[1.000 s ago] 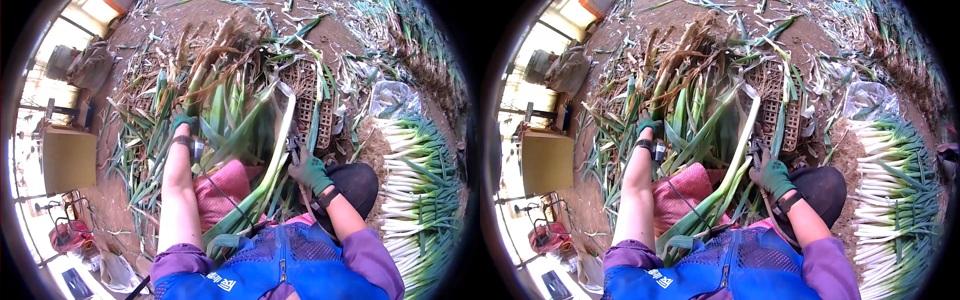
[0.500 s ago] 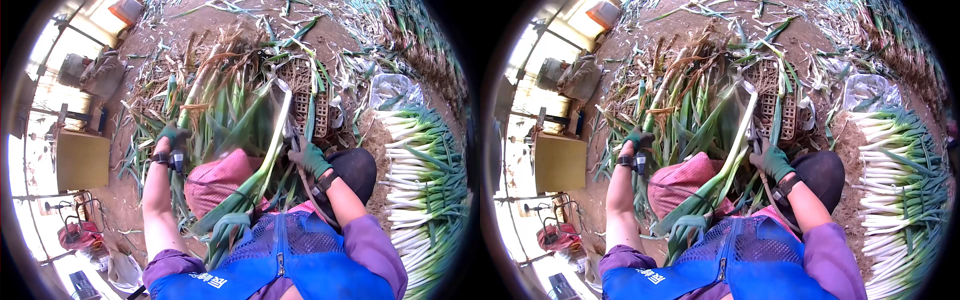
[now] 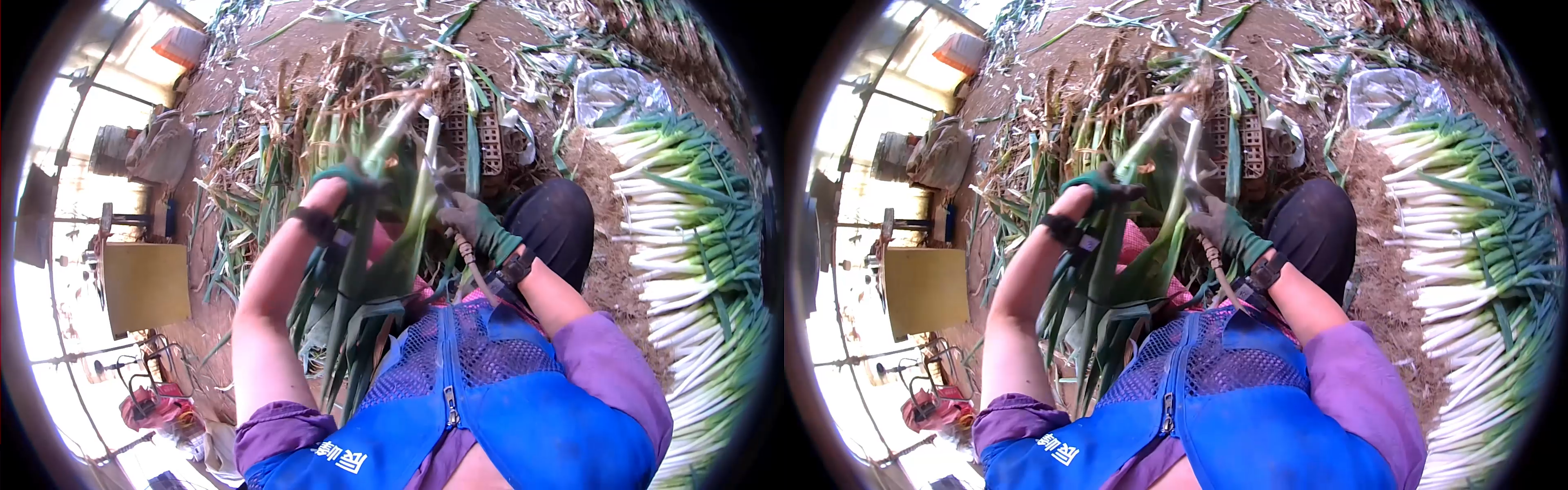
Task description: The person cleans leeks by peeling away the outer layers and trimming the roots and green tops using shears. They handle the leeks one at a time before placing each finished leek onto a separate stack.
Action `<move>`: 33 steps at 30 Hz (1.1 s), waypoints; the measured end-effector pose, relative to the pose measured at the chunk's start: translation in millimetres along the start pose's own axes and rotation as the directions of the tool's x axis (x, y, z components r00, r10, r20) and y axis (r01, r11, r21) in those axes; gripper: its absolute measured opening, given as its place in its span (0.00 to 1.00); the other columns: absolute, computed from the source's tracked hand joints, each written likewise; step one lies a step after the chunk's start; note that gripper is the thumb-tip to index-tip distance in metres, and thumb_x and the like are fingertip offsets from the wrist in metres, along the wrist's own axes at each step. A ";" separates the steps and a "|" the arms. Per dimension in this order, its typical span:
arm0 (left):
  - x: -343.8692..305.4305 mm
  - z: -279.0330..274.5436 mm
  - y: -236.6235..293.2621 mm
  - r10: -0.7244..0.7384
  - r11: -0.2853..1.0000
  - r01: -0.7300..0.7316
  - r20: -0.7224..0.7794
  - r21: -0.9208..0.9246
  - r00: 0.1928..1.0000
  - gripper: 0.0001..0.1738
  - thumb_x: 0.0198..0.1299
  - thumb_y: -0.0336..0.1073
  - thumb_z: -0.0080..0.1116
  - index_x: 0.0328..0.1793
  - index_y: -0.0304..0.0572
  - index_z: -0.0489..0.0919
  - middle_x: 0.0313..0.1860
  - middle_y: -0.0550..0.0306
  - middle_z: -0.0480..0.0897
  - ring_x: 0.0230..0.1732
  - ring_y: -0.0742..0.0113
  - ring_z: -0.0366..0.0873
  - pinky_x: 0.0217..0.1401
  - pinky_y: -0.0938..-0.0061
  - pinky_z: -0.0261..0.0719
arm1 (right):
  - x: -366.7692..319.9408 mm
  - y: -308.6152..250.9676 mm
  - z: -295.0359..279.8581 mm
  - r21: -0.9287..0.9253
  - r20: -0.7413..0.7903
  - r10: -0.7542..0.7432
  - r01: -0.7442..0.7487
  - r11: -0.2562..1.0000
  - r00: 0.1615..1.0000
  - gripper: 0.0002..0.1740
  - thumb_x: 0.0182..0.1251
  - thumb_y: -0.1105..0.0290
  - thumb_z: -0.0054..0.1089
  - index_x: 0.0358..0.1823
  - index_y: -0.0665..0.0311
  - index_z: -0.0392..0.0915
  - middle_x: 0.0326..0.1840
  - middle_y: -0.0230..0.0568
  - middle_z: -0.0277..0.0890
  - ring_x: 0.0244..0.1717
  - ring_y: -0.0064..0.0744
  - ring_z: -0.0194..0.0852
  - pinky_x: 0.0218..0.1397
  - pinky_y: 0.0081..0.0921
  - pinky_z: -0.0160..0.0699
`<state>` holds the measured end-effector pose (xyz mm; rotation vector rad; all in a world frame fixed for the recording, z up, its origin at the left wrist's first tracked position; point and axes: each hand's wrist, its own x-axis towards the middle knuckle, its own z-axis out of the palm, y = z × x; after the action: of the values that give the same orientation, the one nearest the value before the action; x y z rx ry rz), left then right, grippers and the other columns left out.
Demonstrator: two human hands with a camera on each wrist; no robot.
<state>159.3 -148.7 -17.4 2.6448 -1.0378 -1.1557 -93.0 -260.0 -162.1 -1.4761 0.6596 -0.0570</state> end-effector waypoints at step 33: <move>15.6 37.0 0.8 0.144 0.979 -0.129 0.088 -0.158 0.986 0.32 0.58 0.55 0.65 0.60 0.39 0.82 0.48 0.53 0.86 0.47 0.66 0.82 0.53 0.70 0.78 | 12.6 -87.4 -28.5 -0.337 -0.046 0.015 -0.029 0.941 0.999 0.25 0.61 0.51 0.57 0.40 0.71 0.81 0.30 0.53 0.82 0.29 0.39 0.84 0.37 0.36 0.82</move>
<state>141.5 -151.8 -53.3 2.3825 -1.0821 -1.2916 -64.3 -302.0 -84.5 -1.8015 0.7471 0.0445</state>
